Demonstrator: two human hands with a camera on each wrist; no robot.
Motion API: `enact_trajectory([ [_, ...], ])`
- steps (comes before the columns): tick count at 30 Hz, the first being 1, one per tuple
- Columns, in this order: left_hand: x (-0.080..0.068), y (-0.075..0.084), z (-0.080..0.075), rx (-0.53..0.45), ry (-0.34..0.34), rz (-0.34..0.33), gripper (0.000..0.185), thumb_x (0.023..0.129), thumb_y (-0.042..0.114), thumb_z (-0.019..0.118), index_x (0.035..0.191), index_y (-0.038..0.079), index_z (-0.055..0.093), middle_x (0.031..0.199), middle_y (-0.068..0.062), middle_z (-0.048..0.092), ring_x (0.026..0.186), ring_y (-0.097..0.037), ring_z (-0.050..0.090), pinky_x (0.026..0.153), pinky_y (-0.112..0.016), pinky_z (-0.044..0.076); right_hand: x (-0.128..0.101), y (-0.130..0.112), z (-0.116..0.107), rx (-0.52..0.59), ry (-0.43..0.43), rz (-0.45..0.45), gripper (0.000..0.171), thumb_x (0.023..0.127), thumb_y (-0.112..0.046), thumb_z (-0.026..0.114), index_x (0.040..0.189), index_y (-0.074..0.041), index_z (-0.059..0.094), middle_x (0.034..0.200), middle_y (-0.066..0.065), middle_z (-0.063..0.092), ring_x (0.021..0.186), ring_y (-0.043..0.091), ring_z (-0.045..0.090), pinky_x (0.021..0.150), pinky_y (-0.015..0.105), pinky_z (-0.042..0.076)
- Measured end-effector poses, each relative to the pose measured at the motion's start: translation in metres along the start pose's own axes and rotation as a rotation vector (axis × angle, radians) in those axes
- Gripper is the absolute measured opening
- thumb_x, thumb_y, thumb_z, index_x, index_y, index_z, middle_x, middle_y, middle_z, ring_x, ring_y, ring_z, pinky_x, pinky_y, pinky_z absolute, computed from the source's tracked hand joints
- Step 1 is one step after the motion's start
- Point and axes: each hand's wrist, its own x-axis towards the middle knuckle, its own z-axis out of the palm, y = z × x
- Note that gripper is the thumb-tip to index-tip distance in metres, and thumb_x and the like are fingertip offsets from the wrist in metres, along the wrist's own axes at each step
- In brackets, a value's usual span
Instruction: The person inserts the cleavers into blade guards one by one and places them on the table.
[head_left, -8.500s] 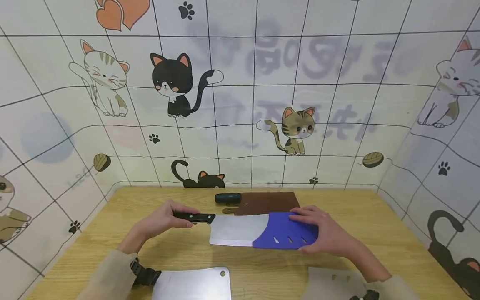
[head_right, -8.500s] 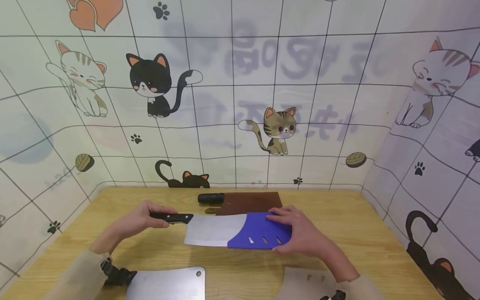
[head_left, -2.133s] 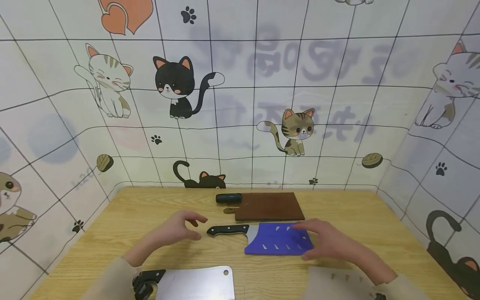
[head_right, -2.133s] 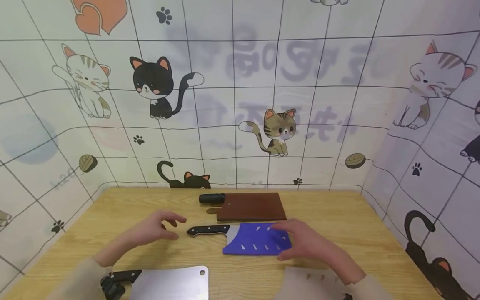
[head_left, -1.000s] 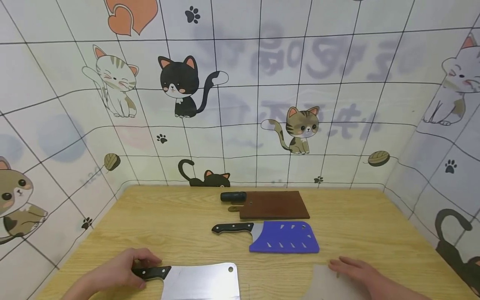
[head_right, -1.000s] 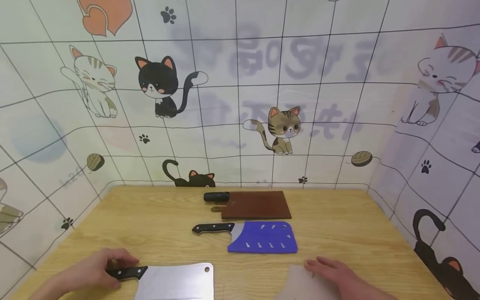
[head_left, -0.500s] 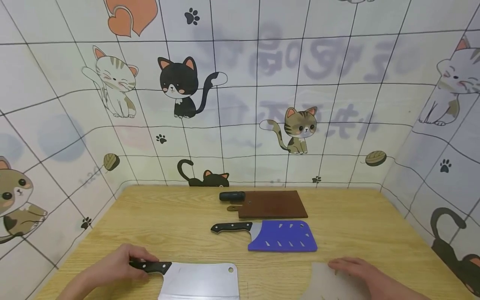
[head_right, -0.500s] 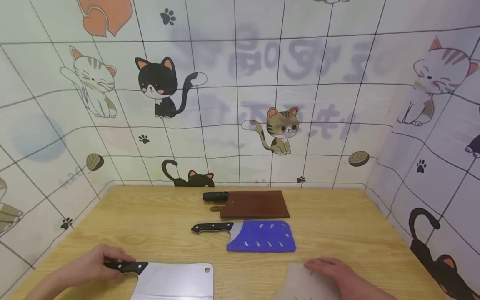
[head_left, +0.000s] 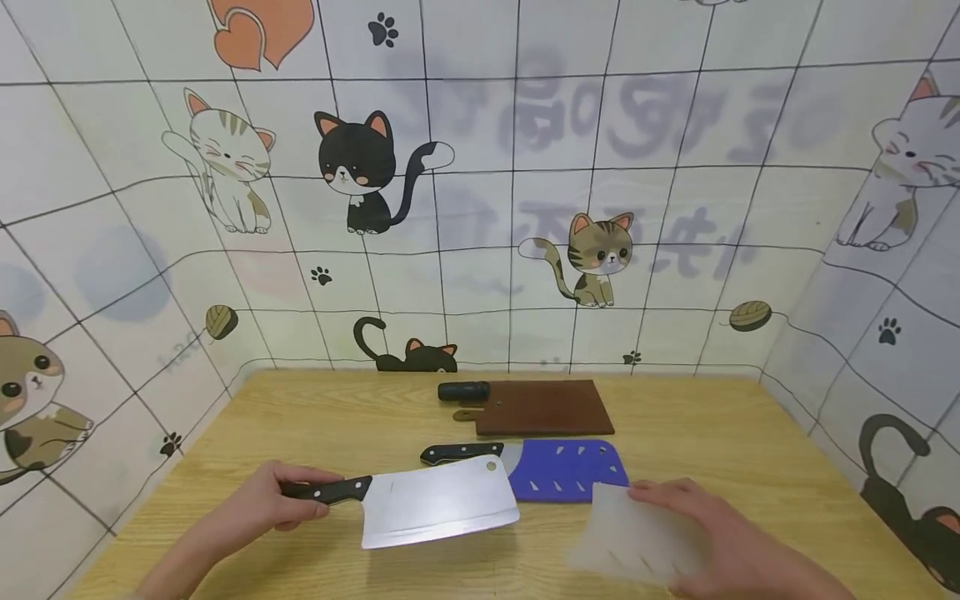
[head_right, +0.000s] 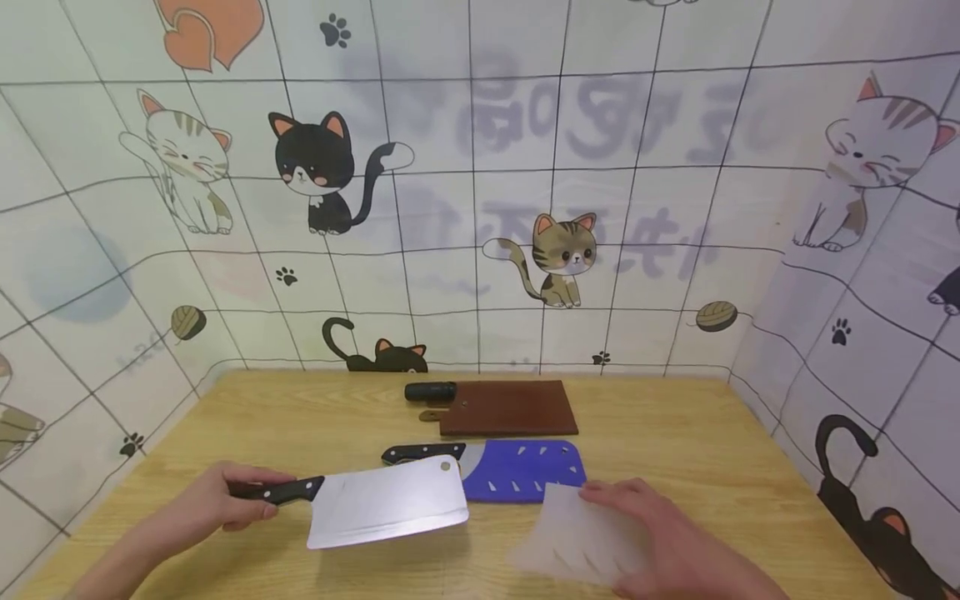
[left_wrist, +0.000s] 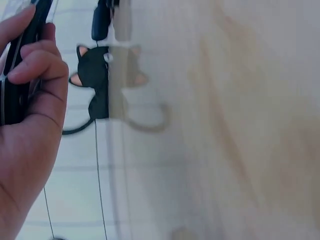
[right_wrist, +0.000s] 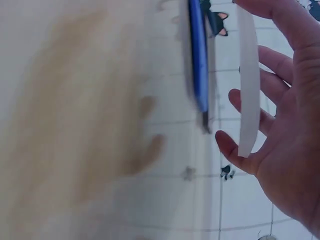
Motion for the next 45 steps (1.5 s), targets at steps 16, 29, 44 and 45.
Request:
enact_trajectory([
  [16,0.038,0.024,0.027,-0.031,0.127,0.018,0.045,0.087,0.01,0.081,0.128,-0.003,0.069,0.077,-0.004,0.059,0.055,-0.011,0.039,0.051,-0.023,0.033,0.049,-0.017,-0.002,0.043,0.089,-0.176,0.089,0.063,-0.039,0.092,0.145,-0.028,0.06,0.143,-0.015,0.058,0.118,0.009,0.05,0.084,0.036,0.05],
  [29,0.04,0.024,0.027,-0.023,0.122,0.049,0.044,0.088,0.007,0.08,0.128,-0.006,0.068,0.088,-0.011,0.064,0.056,-0.011,0.043,0.051,-0.023,0.035,0.05,-0.018,0.003,0.088,0.075,-0.183,0.087,0.063,-0.032,0.092,0.144,-0.027,0.061,0.145,-0.009,0.058,0.117,0.01,0.049,0.082,0.033,0.049],
  [44,0.04,0.02,0.026,-0.078,0.098,0.058,0.046,0.087,0.005,0.079,0.13,-0.008,0.066,0.083,-0.008,0.063,0.055,-0.008,0.04,0.05,-0.022,0.034,0.052,-0.013,0.01,0.019,0.248,-0.208,0.095,0.053,-0.036,0.095,0.141,-0.016,0.063,0.135,-0.003,0.063,0.118,0.012,0.052,0.085,0.036,0.05],
  [45,0.04,0.021,0.025,-0.067,0.095,0.055,0.046,0.088,0.005,0.079,0.13,-0.007,0.067,0.085,-0.009,0.064,0.055,-0.009,0.041,0.05,-0.022,0.035,0.052,-0.013,0.01,0.027,0.256,-0.203,0.095,0.053,-0.035,0.095,0.14,-0.016,0.063,0.135,-0.003,0.064,0.118,0.012,0.053,0.085,0.036,0.05],
])
